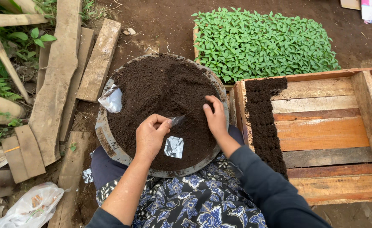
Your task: The person scoops soil from a large basin and fills small plastic seedling bags by hand. They then place the filled bags into a wooden tray. The process is repeated continuously.
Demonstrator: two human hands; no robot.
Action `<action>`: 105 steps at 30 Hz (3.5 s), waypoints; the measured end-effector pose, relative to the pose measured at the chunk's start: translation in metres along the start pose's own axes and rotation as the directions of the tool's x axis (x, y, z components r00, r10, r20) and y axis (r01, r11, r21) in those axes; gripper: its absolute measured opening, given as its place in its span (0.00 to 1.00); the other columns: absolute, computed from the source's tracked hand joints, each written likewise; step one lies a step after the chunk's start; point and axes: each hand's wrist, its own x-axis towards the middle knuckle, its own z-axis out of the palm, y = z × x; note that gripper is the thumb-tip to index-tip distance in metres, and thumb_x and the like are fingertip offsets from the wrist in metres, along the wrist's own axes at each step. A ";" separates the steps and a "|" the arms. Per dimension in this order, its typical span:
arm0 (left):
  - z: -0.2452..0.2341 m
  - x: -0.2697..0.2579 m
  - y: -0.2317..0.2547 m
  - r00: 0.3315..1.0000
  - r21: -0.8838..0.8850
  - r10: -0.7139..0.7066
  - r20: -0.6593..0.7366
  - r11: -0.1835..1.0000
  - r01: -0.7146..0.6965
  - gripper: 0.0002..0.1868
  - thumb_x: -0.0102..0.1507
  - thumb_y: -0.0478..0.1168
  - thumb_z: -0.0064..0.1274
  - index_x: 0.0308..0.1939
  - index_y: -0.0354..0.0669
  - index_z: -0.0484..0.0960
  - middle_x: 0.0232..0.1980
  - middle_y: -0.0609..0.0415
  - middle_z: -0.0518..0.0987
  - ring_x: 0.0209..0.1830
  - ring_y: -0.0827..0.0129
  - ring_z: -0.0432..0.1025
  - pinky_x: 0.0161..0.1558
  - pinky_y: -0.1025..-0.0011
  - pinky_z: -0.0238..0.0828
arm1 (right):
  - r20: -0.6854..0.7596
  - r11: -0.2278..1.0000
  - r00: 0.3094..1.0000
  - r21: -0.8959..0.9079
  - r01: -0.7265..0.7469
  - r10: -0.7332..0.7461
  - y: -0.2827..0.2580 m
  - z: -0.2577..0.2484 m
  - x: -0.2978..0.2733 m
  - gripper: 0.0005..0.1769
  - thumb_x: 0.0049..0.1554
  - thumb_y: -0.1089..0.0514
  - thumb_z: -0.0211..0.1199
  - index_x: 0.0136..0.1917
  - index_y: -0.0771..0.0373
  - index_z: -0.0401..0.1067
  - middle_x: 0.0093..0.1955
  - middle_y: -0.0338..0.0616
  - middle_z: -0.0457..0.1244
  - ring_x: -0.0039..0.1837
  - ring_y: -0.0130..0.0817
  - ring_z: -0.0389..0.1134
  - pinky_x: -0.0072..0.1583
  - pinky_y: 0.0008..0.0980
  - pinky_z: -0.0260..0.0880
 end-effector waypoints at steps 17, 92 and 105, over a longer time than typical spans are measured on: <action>0.031 -0.003 -0.004 0.947 0.535 0.043 0.318 0.816 -0.217 0.15 0.53 0.36 0.50 0.41 0.27 0.75 0.38 0.38 0.74 0.37 0.56 0.73 0.37 0.63 0.72 | 0.564 0.000 0.809 0.820 -0.572 0.166 -0.065 0.036 0.020 0.29 0.51 0.39 0.51 0.50 0.67 0.69 0.53 0.59 0.61 0.55 0.50 0.63 0.58 0.46 0.62; 0.053 -0.029 -0.006 0.974 0.202 0.138 0.180 0.964 -0.173 0.16 0.59 0.44 0.41 0.46 0.41 0.72 0.49 0.49 0.66 0.53 0.60 0.61 0.52 0.68 0.62 | 0.264 0.958 0.948 -0.268 -0.106 0.178 -0.057 -0.112 0.010 0.20 0.46 0.50 0.59 0.54 0.49 0.65 0.48 0.41 0.64 0.45 0.33 0.62 0.46 0.29 0.64; 0.027 -0.035 -0.080 0.993 0.954 0.095 0.064 0.287 -0.089 0.29 0.51 0.49 0.53 0.55 0.54 0.65 0.36 0.63 0.77 0.35 0.63 0.72 0.34 0.63 0.69 | -0.408 0.752 0.856 -0.441 -0.489 0.317 0.149 -0.261 0.131 0.15 0.53 0.54 0.58 0.51 0.62 0.61 0.44 0.53 0.62 0.47 0.48 0.63 0.45 0.43 0.66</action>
